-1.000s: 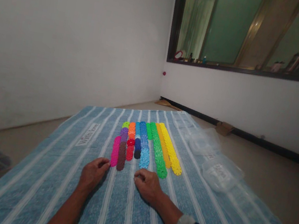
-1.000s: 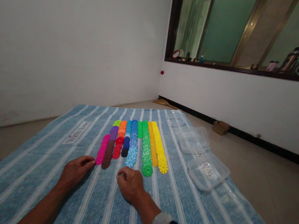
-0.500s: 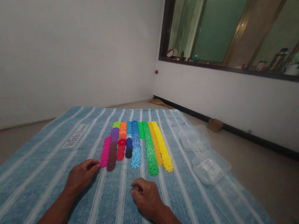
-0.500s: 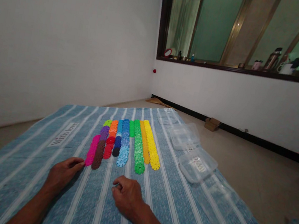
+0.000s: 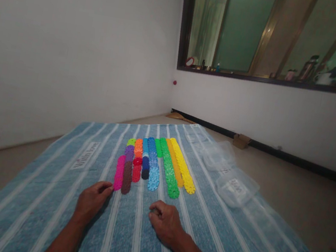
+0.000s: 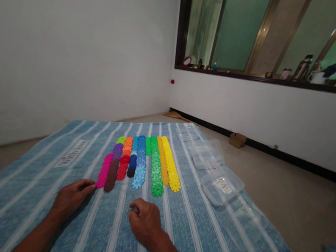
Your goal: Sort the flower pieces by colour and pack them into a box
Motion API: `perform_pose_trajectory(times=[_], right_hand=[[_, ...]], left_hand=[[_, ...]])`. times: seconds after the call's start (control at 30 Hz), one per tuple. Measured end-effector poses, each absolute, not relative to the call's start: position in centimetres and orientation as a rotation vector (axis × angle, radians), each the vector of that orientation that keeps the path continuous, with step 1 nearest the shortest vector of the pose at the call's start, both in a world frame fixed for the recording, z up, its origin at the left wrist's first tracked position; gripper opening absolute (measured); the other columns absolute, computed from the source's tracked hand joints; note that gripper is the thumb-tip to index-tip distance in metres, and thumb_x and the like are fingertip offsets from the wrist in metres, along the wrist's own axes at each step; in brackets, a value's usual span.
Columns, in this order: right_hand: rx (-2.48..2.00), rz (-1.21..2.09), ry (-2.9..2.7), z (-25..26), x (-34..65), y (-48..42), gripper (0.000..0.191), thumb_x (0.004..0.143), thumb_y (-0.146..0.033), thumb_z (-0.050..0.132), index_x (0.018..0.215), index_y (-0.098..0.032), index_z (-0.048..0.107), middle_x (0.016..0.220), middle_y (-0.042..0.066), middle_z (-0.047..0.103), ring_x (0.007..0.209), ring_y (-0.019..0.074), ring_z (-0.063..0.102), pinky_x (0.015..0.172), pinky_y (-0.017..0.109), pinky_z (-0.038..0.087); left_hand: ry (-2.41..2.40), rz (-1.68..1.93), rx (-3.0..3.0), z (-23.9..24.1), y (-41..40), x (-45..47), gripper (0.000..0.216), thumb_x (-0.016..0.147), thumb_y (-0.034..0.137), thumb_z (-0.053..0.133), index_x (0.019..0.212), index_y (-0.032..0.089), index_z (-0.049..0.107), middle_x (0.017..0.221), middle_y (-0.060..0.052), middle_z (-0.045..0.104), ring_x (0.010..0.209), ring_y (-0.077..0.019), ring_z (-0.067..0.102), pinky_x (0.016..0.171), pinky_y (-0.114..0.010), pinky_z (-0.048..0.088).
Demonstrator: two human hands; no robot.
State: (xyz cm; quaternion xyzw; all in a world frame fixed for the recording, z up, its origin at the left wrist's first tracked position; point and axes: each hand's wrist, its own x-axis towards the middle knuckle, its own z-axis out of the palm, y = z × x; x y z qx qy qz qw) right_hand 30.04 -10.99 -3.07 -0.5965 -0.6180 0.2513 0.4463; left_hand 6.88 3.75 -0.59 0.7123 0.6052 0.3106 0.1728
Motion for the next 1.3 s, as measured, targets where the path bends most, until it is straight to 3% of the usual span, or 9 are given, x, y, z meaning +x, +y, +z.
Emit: perform_pose_trajectory(times=[1.3], right_hand=[[-1.498, 0.68, -1.577, -2.3, 30.2, -11.4, 0.021, 0.076, -0.012, 0.055, 0.09, -0.019, 0.069, 0.063, -0.004, 0.058, 0.06, 0.0105, 0.054, 0.06, 0.02, 0.035]], left_hand=[[1.704, 0.935, 2.004, -0.3, 3.2, 7.2, 0.033, 0.064, 0.048, 0.054, 0.075, 0.021, 0.071, 0.08, -0.004, 0.075, 0.077, -0.0236, 0.069, 0.075, -0.03, 0.052]])
